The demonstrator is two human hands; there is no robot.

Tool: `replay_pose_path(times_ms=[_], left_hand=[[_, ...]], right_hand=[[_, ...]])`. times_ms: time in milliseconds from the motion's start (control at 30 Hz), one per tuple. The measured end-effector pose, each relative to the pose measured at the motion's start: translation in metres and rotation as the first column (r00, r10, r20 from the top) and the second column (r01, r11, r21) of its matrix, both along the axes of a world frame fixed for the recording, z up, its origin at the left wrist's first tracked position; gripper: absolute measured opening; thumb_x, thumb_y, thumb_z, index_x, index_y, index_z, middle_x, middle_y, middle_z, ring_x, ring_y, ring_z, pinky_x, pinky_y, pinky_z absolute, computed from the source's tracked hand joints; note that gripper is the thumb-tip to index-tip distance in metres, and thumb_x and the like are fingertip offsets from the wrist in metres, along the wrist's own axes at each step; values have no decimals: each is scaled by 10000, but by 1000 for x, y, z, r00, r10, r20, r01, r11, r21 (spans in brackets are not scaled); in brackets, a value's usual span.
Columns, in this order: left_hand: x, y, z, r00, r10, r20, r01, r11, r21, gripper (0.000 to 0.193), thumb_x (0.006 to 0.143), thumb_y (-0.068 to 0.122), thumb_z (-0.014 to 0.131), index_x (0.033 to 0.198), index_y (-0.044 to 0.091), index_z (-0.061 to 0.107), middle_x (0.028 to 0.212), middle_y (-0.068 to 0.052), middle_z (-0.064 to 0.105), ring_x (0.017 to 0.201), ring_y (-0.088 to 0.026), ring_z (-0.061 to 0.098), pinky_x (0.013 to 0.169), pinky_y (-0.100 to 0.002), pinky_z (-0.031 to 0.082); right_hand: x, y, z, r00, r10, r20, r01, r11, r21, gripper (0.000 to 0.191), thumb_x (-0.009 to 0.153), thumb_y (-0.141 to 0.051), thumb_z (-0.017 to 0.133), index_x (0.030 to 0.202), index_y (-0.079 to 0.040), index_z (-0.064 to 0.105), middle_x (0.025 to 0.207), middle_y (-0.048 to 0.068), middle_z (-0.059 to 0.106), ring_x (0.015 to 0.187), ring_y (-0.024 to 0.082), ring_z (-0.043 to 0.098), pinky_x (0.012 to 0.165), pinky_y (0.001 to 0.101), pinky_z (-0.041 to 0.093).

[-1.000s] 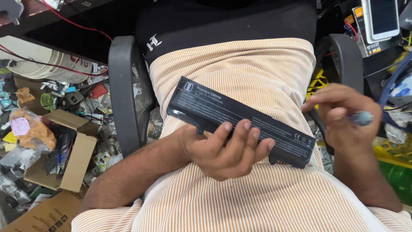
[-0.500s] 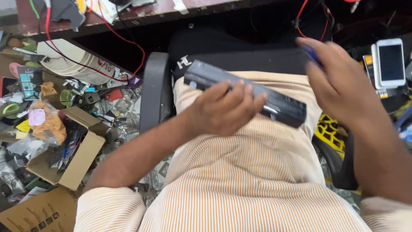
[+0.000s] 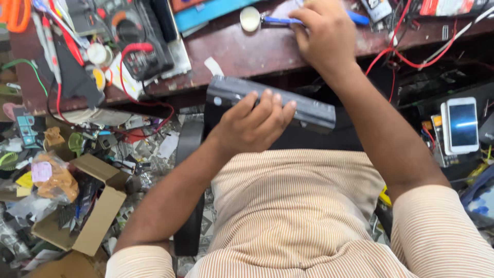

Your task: The person sits in an office chair with a black laptop battery on their lap. They pry at the battery's seam with a blue screwdriver, wrap a yellow rubber band around the casing for grip, and continue prying and working the casing apart by hand.

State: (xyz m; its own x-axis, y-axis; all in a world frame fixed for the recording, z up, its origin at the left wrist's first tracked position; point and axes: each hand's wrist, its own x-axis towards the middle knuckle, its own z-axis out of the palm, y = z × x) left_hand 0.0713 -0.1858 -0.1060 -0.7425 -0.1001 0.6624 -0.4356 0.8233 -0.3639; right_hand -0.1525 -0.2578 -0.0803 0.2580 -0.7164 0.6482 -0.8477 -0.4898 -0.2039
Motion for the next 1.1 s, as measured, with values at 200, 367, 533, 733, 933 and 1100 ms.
replay_pose_path(times_ms=[200, 367, 533, 733, 933, 1100], left_hand=[[4, -18, 3, 996, 36, -77, -30, 996, 82, 237, 1054, 179, 641, 1261, 80, 704, 1036, -31, 714, 1031, -181, 710, 955, -341, 506], [8, -37, 0, 994, 57, -89, -44, 989, 140, 241, 1045, 179, 627, 1251, 92, 715, 1041, -35, 720, 1018, -179, 711, 969, -338, 494], [11, -48, -5, 994, 75, -85, -57, 979, 197, 240, 1038, 170, 628, 1240, 86, 726, 1029, -31, 722, 1013, -176, 716, 973, -341, 497], [10, -63, -6, 988, 102, -118, -75, 973, 218, 234, 1031, 173, 638, 1231, 111, 742, 1043, -26, 716, 1015, -173, 714, 966, -339, 497], [3, -72, -4, 987, 95, -130, -54, 957, 285, 202, 1037, 168, 646, 1206, 120, 747, 1073, -17, 703, 1035, -175, 711, 1002, -360, 496], [-11, -69, 8, 987, 75, -139, -8, 903, 430, 194, 1034, 155, 639, 1190, 110, 747, 1173, -41, 667, 1106, -201, 690, 1020, -379, 499]], right_hand=[[-61, -51, -4, 735, -487, -471, 482, 865, -141, 88, 878, -305, 739, 854, -244, 797, 748, 24, 670, 719, 265, 662, 543, 406, 501], [-82, -88, -19, 598, -457, -658, 486, 860, -156, 126, 820, -256, 656, 740, -252, 754, 672, -29, 667, 686, 216, 661, 515, 373, 478], [-90, -110, -21, 676, -376, -634, 460, 887, -35, 117, 820, -280, 686, 748, -259, 776, 640, -3, 658, 657, 230, 663, 550, 384, 481], [-114, -102, -1, 943, -212, -255, 268, 940, 210, 114, 874, -220, 768, 920, -130, 820, 714, 10, 679, 602, 163, 626, 526, 312, 478], [-143, -70, 5, 573, -531, 624, -290, 580, 761, 152, 1044, -144, 713, 1116, -21, 765, 763, -20, 633, 595, 41, 533, 533, 211, 401], [-115, -35, -11, 303, -669, 678, -676, 350, 648, 174, 980, -147, 704, 1009, 22, 730, 772, 38, 681, 567, 65, 553, 479, 222, 409]])
